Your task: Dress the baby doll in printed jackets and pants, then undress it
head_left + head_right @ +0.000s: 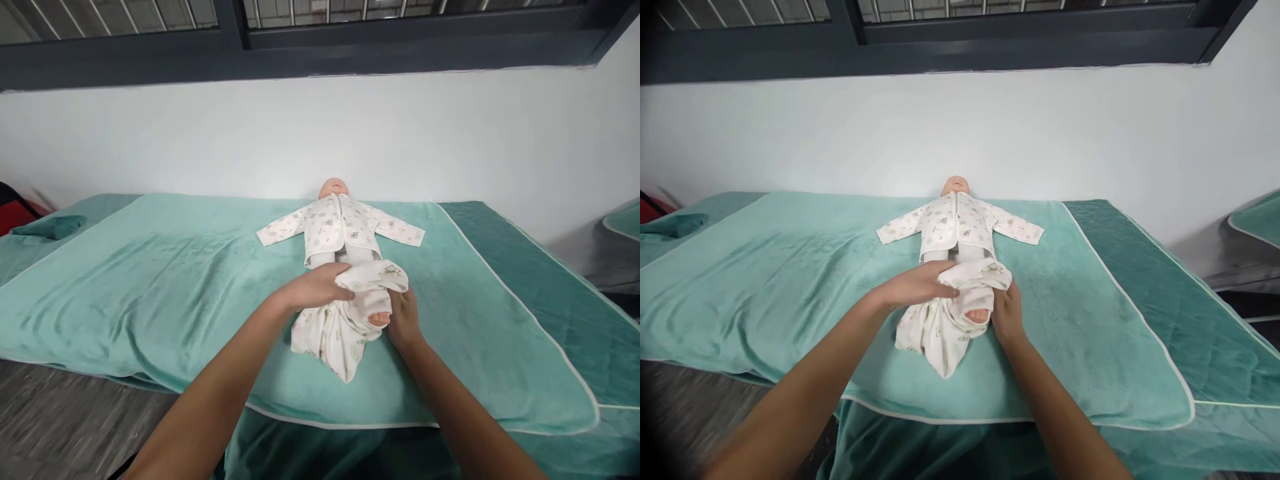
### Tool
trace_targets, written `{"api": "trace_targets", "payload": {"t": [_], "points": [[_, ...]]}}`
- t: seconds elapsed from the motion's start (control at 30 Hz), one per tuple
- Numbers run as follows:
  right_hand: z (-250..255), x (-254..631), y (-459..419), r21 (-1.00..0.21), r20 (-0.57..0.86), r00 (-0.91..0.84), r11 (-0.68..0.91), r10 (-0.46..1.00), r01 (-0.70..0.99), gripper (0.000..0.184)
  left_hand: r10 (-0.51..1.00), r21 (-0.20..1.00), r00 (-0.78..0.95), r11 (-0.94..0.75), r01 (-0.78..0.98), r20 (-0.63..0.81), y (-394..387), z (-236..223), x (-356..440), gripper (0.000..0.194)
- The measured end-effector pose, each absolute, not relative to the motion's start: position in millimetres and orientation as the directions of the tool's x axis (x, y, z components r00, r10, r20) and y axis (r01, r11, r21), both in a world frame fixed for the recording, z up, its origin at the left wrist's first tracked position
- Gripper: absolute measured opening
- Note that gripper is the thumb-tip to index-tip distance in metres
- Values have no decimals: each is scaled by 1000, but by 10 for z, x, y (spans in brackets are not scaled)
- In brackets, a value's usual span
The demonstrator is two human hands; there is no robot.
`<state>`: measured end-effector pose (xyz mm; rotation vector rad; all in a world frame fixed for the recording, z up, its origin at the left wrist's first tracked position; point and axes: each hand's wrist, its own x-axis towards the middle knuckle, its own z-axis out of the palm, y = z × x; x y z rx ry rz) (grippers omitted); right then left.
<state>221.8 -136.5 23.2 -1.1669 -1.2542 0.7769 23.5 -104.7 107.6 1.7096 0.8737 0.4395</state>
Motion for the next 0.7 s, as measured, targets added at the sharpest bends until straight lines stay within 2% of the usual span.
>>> {"api": "trace_targets", "payload": {"t": [0.13,0.23,0.33,0.43,0.53,0.6,0.7], "points": [[190,2219,-1290,-961,268,281,235,922,148,34,886,795,458,-331,508,76,-986,980,426,21],[148,2224,-1162,-963,253,317,209,914,169,33,930,723,316,-349,596,188,-976,892,515,24],[134,2242,-995,-938,305,321,225,896,263,28,941,735,222,-337,588,255,-955,842,511,21],[131,2268,-857,-939,322,299,264,898,219,26,959,862,220,-260,436,178,-943,841,426,11],[119,2279,-802,-952,295,270,257,917,166,25,951,986,309,-59,158,8,-959,856,304,23],[110,2276,-803,-955,272,257,227,927,192,23,943,998,331,56,-37,-40,-968,852,236,32],[141,2276,-821,-946,280,238,225,930,234,20,961,955,271,123,-268,-48,-942,811,194,39]]}}
